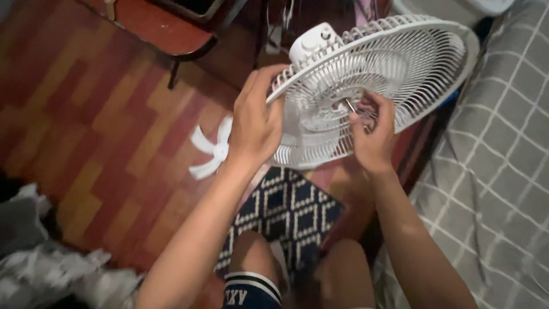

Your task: The person assembles a white electric fan by hand, attaching the fan blades to the motor hub, securing them with a plastic nut, and then fitting and locking the front grille onto the fan head.

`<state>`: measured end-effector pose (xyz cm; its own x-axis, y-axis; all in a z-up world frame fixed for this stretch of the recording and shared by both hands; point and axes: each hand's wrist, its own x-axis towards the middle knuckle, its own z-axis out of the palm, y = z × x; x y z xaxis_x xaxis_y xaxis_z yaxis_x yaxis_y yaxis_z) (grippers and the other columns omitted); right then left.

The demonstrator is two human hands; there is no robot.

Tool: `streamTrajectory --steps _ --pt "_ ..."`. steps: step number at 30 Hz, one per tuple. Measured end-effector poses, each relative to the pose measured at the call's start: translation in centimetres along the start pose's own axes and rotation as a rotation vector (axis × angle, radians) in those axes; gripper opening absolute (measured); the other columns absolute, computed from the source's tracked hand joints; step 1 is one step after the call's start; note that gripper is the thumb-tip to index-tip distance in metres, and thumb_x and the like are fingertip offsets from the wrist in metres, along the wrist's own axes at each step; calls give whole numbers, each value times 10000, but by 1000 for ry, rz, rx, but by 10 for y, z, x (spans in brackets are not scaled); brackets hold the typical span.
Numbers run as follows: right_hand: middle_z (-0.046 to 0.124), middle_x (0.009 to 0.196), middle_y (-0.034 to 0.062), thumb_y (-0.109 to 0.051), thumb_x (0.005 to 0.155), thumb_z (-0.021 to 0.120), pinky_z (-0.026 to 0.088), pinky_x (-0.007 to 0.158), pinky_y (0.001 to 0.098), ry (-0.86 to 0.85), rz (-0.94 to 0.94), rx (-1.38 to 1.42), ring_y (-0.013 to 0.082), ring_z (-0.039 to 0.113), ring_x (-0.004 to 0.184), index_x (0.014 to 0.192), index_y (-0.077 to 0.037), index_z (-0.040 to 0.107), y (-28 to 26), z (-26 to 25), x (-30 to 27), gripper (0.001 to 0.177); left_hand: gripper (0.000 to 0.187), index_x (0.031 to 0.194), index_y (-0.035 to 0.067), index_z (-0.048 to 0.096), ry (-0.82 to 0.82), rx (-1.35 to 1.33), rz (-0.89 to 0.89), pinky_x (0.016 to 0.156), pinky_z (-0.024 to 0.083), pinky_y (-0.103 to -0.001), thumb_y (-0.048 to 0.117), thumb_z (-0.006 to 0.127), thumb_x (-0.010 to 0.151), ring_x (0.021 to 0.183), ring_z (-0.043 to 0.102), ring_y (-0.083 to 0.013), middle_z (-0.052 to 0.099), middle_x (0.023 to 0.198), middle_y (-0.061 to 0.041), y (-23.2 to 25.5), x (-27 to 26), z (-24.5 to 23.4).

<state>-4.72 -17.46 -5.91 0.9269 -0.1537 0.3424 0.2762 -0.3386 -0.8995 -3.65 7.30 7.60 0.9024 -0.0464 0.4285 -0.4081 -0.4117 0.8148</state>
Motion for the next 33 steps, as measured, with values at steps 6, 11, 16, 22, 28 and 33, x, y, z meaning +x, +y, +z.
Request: streamTrajectory --steps 6,11,16,22,28,33 --pt "533 1349 114 -42 1049 665 543 895 282 88 -217 -114 208 598 1225 1399 -11 520 29 -7 14 380 385 1275 36 611 25 -14 181 903 527 -379 -30 532 904 1008 672 -299 658 1094 -152 -30 -13 7" --pt "626 1297 95 -35 1025 679 534 941 318 86 -367 -210 189 645 1187 1401 -28 553 40 -10 31 397 301 1229 10 593 -24 -19 242 825 522 -337 0 552 931 899 663 -230 668 989 -128 -51 -23 2" --pt "585 1320 90 -10 1013 690 565 932 304 66 -397 -105 188 639 1220 1404 -33 555 32 -2 37 415 258 1202 2 619 146 -31 313 857 537 -320 1 577 947 930 685 -211 692 1016 -118 -54 -37 13" --pt "552 1295 81 22 1010 682 560 914 287 44 -436 -92 186 632 1195 1409 -38 563 30 -4 46 421 282 1192 4 630 194 -64 221 846 540 -299 -13 562 919 898 672 -170 682 970 -93 -54 -42 22" --pt "547 1309 75 24 1001 655 553 891 276 41 -416 -42 169 622 1151 1465 -50 545 41 -2 43 482 413 1182 -4 653 255 -88 202 770 515 -273 -71 448 830 830 611 -141 661 918 -78 -69 -43 33" --pt "558 1263 75 17 1047 668 563 929 284 29 -455 -92 174 622 1175 1456 -54 542 48 -4 40 433 316 1168 -13 640 268 -51 291 798 516 -237 -75 480 903 853 631 -110 686 939 -56 -75 -41 32"
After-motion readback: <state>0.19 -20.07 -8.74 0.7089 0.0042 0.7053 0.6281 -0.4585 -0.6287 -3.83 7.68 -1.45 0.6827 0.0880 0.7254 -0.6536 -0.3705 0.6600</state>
